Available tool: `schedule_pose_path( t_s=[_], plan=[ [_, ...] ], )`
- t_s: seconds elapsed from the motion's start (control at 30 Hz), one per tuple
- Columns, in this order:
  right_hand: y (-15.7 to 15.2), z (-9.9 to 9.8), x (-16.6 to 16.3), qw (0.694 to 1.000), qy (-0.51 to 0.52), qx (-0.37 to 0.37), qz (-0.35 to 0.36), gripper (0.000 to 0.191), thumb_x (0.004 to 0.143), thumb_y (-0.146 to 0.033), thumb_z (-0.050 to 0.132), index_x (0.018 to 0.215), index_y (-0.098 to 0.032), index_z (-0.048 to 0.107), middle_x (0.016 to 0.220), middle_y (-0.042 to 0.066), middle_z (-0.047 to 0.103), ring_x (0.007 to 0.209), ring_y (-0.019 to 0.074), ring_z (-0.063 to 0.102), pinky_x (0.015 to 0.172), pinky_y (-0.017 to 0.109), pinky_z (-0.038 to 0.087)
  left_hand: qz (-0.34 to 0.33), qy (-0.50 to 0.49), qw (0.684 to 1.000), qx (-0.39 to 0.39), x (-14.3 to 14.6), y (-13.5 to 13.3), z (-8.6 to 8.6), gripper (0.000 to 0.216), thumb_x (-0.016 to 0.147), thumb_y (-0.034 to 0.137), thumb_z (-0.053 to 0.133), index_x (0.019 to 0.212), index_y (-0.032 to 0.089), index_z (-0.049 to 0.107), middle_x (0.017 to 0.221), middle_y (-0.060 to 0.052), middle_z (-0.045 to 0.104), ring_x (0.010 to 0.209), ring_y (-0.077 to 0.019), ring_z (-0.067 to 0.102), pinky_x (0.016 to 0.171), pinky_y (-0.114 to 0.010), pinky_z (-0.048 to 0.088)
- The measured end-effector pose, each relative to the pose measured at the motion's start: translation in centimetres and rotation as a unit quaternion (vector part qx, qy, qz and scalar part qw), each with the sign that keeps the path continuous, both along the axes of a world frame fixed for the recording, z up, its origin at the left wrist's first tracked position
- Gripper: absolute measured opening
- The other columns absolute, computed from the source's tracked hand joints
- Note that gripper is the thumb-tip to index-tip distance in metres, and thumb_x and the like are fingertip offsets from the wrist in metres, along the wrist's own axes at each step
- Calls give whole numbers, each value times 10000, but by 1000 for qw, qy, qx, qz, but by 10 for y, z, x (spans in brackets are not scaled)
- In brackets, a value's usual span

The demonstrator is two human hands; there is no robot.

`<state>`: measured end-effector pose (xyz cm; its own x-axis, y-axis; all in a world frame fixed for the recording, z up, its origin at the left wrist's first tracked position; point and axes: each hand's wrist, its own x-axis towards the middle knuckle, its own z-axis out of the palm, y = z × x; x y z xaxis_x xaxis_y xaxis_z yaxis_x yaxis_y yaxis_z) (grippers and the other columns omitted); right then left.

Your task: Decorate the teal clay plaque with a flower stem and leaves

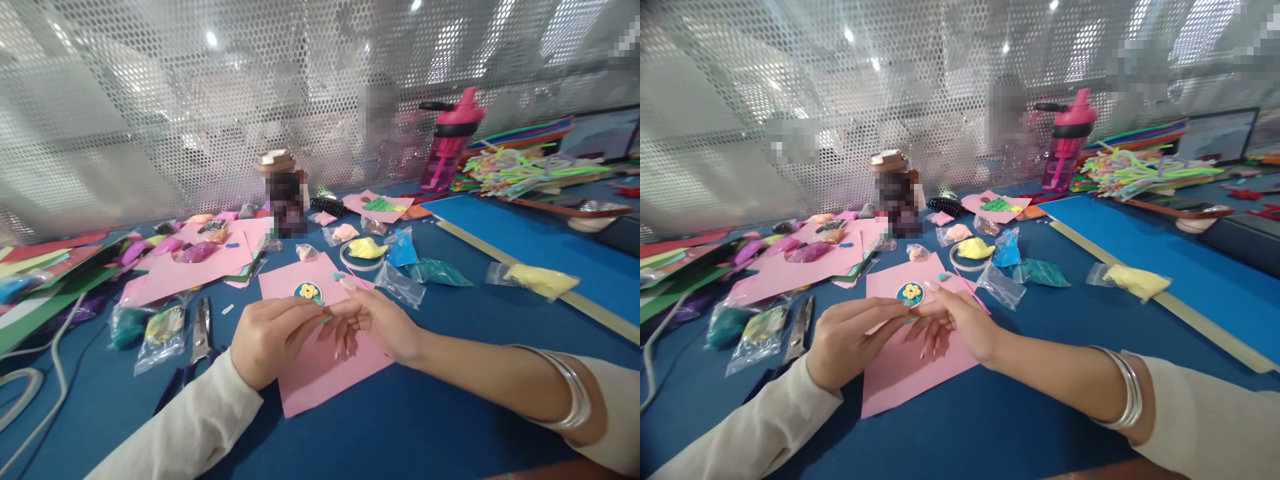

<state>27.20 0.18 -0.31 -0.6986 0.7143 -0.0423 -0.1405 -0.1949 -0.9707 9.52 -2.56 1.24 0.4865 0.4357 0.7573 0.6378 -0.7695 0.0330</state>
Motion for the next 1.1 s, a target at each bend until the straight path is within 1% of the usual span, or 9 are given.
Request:
schedule_pose_path(
  t_s=[0.1, 0.27, 0.4, 0.53, 0.63, 0.77, 0.83, 0.97, 1.1],
  plan=[
    [0, 0, -2, 999, 14, -18, -48, 529, 768, -563, 391, 719, -100, 643, 584, 83, 646, 430, 132, 575, 390, 222, 425, 23, 5, 1000, 7, -1, -1, 3, 33, 756, 184, 613, 767, 154, 608, 707, -1, 680, 602, -85, 627, 553, -167, 486],
    [-3, 2, -2, 998, -10, -13, -56, 427, 757, -492, 452, 674, -106, 615, 493, 53, 614, 373, 120, 547, 361, 212, 418, 34, 8, 999, 38, -2, -3, 4, 113, 724, 235, 654, 693, 155, 581, 618, 25, 649, 521, -70, 590, 504, -165, 452],
    [-3, 3, -1, 998, -16, -16, -54, 474, 780, -499, 422, 652, -96, 634, 481, 50, 603, 368, 102, 537, 360, 193, 405, 44, 11, 996, 79, 0, -7, 7, 42, 746, 150, 616, 783, 143, 598, 701, -7, 674, 610, -79, 621, 577, -157, 481],
    [-2, 3, -2, 998, -2, -25, -62, 460, 755, -501, 463, 624, -95, 634, 464, 48, 594, 380, 104, 540, 396, 208, 426, 64, 11, 993, 102, 0, -11, 8, 164, 765, 65, 541, 888, 154, 602, 772, -27, 685, 677, -95, 634, 628, -175, 501],
    [-2, 3, -2, 998, -5, -22, -58, 466, 743, -514, 471, 618, -93, 630, 459, 46, 592, 375, 101, 535, 388, 206, 416, 54, 27, 992, 107, -1, -10, 9, 129, 757, 66, 556, 821, 166, 606, 728, -12, 688, 633, -91, 632, 616, -183, 502],
    [-3, 4, -2, 998, -23, -28, -50, 440, 726, -508, 485, 635, -101, 627, 462, 41, 591, 364, 103, 528, 353, 198, 395, 31, 46, 994, 99, -3, -6, 9, 44, 751, 177, 615, 729, 154, 585, 594, 13, 662, 503, -79, 600, 506, -174, 470],
    [-3, 5, -2, 998, -30, -31, -48, 429, 720, -501, 491, 630, -104, 625, 461, 38, 588, 360, 101, 525, 350, 198, 395, 20, 53, 994, 94, -4, -4, 7, 42, 766, 174, 598, 782, 135, 590, 630, -10, 674, 535, -94, 615, 517, -186, 476],
    [-3, 6, -1, 998, -45, -4, -40, 438, 745, -491, 469, 639, -96, 623, 473, 40, 592, 369, 95, 528, 373, 195, 399, 4, 55, 995, 80, -7, -4, 2, 175, 754, 41, 555, 912, 111, 583, 806, -63, 690, 716, -124, 639, 645, -217, 497],
    [-4, 5, -1, 999, -26, 1, -42, 400, 758, -466, 477, 661, -102, 611, 483, 37, 600, 392, 101, 539, 405, 208, 421, -20, 58, 997, 53, -7, -6, 1, 111, 729, 73, 608, 825, 122, 585, 702, -23, 662, 638, -104, 600, 595, -208, 474]
  ],
)
